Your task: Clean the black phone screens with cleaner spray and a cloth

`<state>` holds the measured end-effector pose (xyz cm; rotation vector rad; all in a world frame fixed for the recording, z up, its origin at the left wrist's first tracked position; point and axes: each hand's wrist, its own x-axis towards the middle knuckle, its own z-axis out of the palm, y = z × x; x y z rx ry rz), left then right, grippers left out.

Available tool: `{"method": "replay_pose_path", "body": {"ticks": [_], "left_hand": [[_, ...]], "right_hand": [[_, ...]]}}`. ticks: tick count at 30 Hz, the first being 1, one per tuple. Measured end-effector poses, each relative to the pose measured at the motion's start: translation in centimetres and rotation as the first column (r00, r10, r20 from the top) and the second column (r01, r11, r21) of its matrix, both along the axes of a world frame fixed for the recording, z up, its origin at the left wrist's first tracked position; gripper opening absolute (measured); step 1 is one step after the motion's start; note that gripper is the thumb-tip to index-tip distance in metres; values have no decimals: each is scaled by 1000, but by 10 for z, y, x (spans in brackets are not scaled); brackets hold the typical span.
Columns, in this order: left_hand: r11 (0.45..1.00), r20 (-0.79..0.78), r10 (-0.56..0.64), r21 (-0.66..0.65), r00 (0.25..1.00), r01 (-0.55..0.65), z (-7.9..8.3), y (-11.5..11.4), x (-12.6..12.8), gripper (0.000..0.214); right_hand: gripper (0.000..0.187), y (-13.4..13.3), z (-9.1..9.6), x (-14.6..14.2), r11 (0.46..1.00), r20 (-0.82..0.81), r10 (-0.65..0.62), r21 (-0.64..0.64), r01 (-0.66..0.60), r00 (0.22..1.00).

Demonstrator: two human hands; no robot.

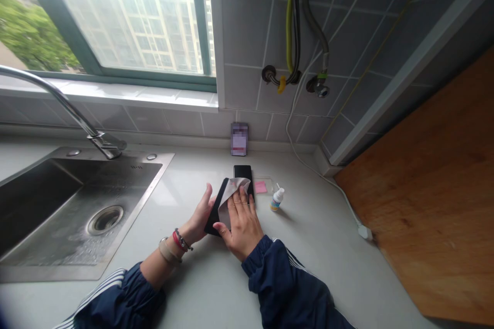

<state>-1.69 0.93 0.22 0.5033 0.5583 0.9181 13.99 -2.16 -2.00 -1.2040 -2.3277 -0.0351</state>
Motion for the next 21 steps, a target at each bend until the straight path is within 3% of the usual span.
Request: {"method": "replay_pose_path", "body": {"ticks": [3,8,13,17,21], "left_hand": [[998,-43,57,-36,997,-58,1,3,-6,84],[990,-108,124,-61,986,-131,7,6,-13,97],[989,-17,124,-76,992,-125,9,3,-9,87],[992,7,93,-85,996,-92,5,6,-10,88],[998,-58,-24,-60,998,20,2,6,-11,83]], "right_hand": [[81,-10,8,-9,984,27,172,-51,-171,985],[39,-16,19,-15,942,-89,322,-67,-329,942],[35,-11,23,-10,944,-180,322,-10,-329,929],[32,-10,21,-9,947,-142,314,-32,-321,939],[60,0,14,-2,979,-41,193,-55,-195,980]]}}
